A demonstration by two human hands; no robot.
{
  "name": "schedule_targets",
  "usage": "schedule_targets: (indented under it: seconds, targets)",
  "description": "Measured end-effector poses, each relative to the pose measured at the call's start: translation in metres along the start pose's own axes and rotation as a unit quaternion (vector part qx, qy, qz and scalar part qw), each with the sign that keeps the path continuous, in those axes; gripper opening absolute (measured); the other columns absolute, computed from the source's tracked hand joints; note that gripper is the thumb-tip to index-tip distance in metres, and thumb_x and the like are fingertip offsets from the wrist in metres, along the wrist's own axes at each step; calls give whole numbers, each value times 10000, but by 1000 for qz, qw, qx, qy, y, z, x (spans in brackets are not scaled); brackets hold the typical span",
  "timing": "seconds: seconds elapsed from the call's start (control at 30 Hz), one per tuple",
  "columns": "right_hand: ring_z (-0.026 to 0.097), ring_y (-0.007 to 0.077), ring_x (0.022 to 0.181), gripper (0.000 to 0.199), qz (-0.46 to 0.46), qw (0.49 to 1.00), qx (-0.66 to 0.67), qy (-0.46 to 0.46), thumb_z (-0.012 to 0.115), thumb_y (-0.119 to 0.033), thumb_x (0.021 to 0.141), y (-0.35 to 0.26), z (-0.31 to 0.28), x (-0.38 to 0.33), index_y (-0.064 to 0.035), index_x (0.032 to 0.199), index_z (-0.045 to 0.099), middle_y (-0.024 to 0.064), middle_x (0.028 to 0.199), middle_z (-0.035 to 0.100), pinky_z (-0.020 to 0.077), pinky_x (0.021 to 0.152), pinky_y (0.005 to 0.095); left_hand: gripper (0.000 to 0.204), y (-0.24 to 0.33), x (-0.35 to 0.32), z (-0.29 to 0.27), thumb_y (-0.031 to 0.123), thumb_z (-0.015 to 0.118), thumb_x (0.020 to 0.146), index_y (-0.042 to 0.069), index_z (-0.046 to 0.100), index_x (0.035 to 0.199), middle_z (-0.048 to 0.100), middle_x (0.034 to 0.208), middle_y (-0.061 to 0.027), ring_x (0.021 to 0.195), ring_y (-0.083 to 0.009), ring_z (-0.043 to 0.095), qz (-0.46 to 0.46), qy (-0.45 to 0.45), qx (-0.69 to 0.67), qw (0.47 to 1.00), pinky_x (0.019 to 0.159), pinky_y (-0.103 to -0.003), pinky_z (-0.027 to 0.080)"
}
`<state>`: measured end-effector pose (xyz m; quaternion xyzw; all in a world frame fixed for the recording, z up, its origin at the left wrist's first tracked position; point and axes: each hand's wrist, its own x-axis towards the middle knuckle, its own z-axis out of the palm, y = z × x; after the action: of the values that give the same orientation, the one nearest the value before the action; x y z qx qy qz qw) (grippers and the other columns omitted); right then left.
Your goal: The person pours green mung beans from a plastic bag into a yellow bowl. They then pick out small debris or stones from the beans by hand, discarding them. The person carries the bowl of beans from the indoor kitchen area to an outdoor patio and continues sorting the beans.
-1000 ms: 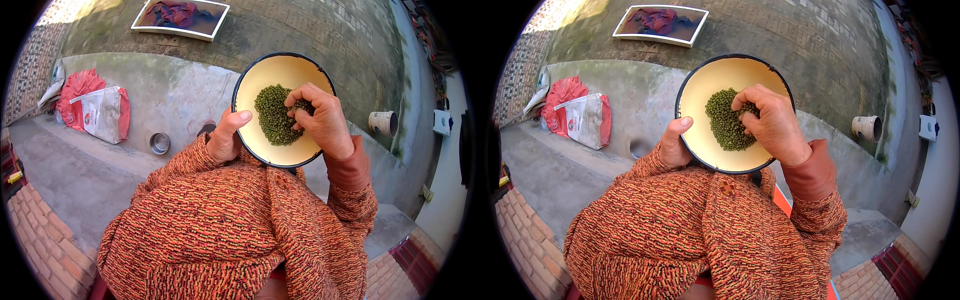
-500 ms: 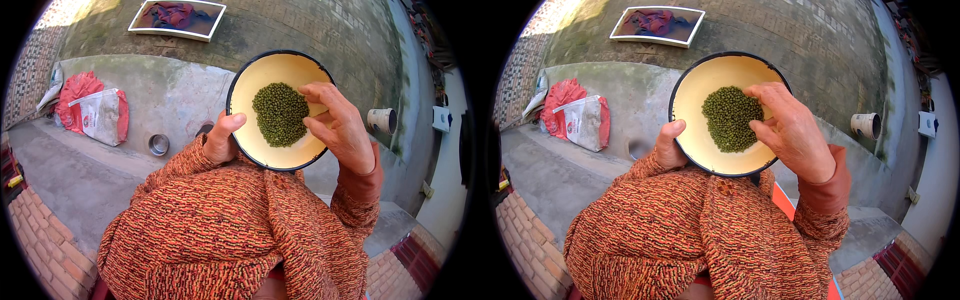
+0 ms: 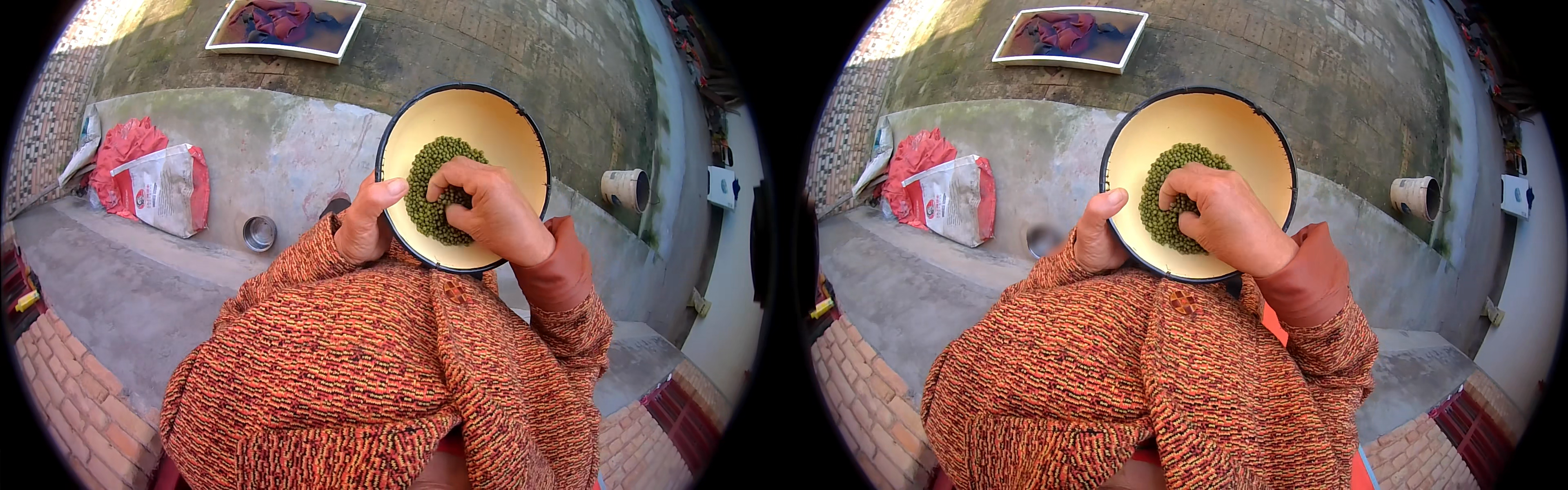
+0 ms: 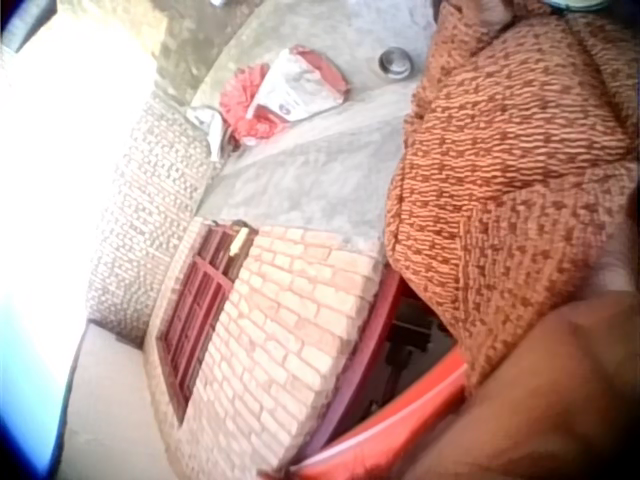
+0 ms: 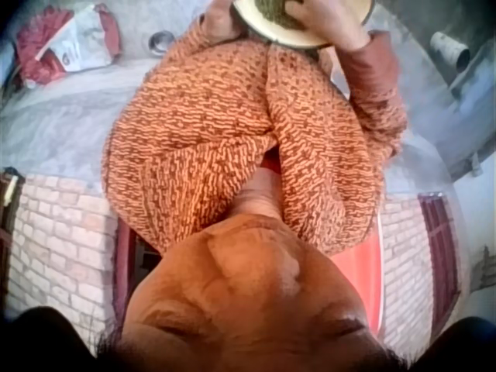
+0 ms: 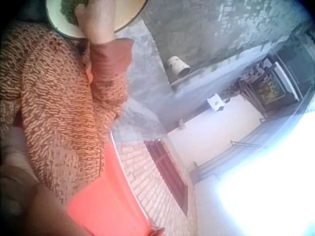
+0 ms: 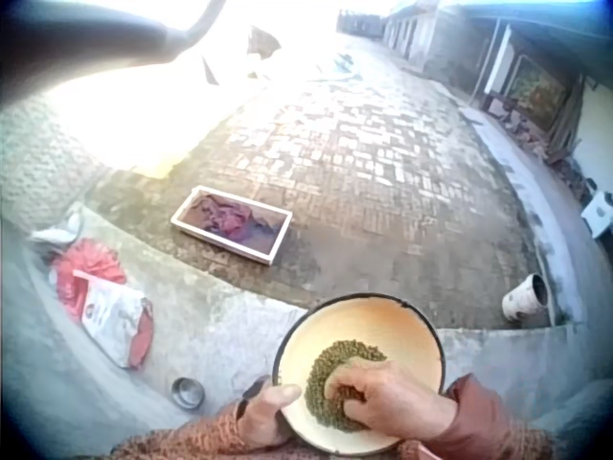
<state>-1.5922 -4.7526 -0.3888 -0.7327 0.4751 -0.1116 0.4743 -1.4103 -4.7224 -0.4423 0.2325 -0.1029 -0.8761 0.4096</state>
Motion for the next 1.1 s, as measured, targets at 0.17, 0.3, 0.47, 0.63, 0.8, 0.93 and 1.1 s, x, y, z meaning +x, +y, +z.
schedule_targets:
  seconds: [0.17,0.3,0.47,0.63,0.8,0.93,1.1]
  targets:
    - [604,105,714,218,93,965,237,63,521,88,785,-23,-23,-4,-13,956,613,20,843,638,492,608,241,729,1,0,-1,392,564,815,-6,339,1383,503,1297,-172,1151,-260,540,25,-15,-25,999,976,-398,444]
    - [642,102,802,273,42,973,172,147,501,106,818,-22,-29,-11,-2,1043,612,62,925,659,521,652,237,776,2,-1,7,407,578,803,-13,316,1401,476,1334,-193,1202,-281,506,36,-14,-39,998,1013,-411,415]
    - [651,157,904,335,10,983,85,160,447,127,841,-29,-40,-24,4,1119,588,92,1008,644,535,735,258,849,3,-2,12,456,604,738,14,323,1406,461,1355,-193,1223,-299,486,19,5,-31,999,1034,-436,391]
    - [639,178,952,312,17,979,92,181,461,113,865,-30,-45,-36,11,1134,583,113,1063,622,536,739,269,793,-2,-3,7,417,585,798,-16,311,1404,468,1344,-203,1213,-290,498,22,-22,-54,998,1023,-415,405]
    - [615,232,1019,336,-19,991,30,131,555,39,847,-24,-49,-40,-20,1177,567,124,1153,583,535,767,291,790,-5,-2,8,416,582,798,-12,311,1405,467,1346,-200,1212,-285,498,20,-22,-47,998,1018,-413,408]
    - [544,308,1097,540,-52,980,-177,78,693,-119,763,-28,-34,-30,-128,1272,512,137,1282,489,516,835,380,772,-4,1,10,406,570,805,0,307,1407,466,1340,-185,1198,-274,506,24,-39,-24,999,1016,-412,410]
    - [542,318,1018,448,-54,976,-210,29,693,-129,724,-17,1,-13,-165,1151,560,111,1150,502,501,774,427,679,-3,-1,2,383,523,837,7,346,1375,497,1298,-159,1171,-252,525,9,-24,-3,1000,985,-390,439]
